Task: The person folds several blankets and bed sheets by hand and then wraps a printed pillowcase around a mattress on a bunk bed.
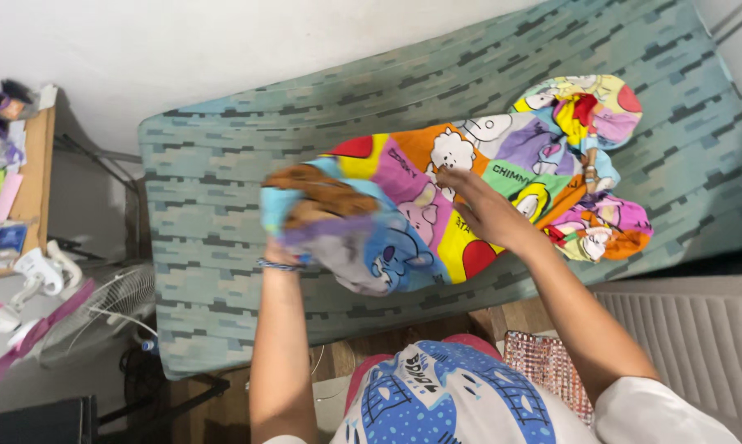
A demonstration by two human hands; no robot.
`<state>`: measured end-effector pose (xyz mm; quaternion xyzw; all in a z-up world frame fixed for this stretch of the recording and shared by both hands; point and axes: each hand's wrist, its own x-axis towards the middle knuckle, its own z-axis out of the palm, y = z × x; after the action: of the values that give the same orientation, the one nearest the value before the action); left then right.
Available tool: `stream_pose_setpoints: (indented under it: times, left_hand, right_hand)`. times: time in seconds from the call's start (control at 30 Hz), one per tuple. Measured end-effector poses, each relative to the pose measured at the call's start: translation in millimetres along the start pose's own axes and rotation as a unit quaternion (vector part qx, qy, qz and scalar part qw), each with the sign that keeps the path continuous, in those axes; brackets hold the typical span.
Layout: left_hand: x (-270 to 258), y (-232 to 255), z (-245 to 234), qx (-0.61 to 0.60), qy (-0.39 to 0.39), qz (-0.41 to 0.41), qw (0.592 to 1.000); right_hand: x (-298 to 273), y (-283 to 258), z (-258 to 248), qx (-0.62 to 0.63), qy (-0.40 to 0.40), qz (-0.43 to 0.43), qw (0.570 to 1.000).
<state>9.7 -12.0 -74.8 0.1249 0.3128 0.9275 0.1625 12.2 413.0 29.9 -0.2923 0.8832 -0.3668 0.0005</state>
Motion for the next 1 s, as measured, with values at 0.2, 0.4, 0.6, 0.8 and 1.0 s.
stream_pose_setpoints:
  times: [0.2, 0.4, 0.6, 0.8, 1.0]
  left_hand:
    - [36.9, -64.8, 53.3, 0.231, -0.076, -0.239, 0.94]
    - [52.6, -65.4, 94.7, 0.357, -0.076, -0.178, 0.914]
    - [26.4, -114.1, 76.1, 0.232, 0.084, -0.19, 0.95]
    - [-24.5, -186.2, 70.8, 0.563, -0.06, -0.293, 0.771]
    - [-3.9, -170.0, 74.4, 0.465, 0.223, -0.085, 0.853]
  right_hand:
    - [53.9, -71.7, -4.4, 0.011, 0.025, -0.285, 0.958]
    - [84.3, -33.8, 14.7, -0.14, -0.179, -0.108, 0.968]
    - [139.3, 56.8, -59.2, -0.243, 0.086, -0.057, 0.964]
    - [176.2, 173.4, -179.5, -0.173, 0.386, -0.112, 0.899]
    - [169.1, 163.6, -186.1, -0.193, 0.279, -0.033, 0.94]
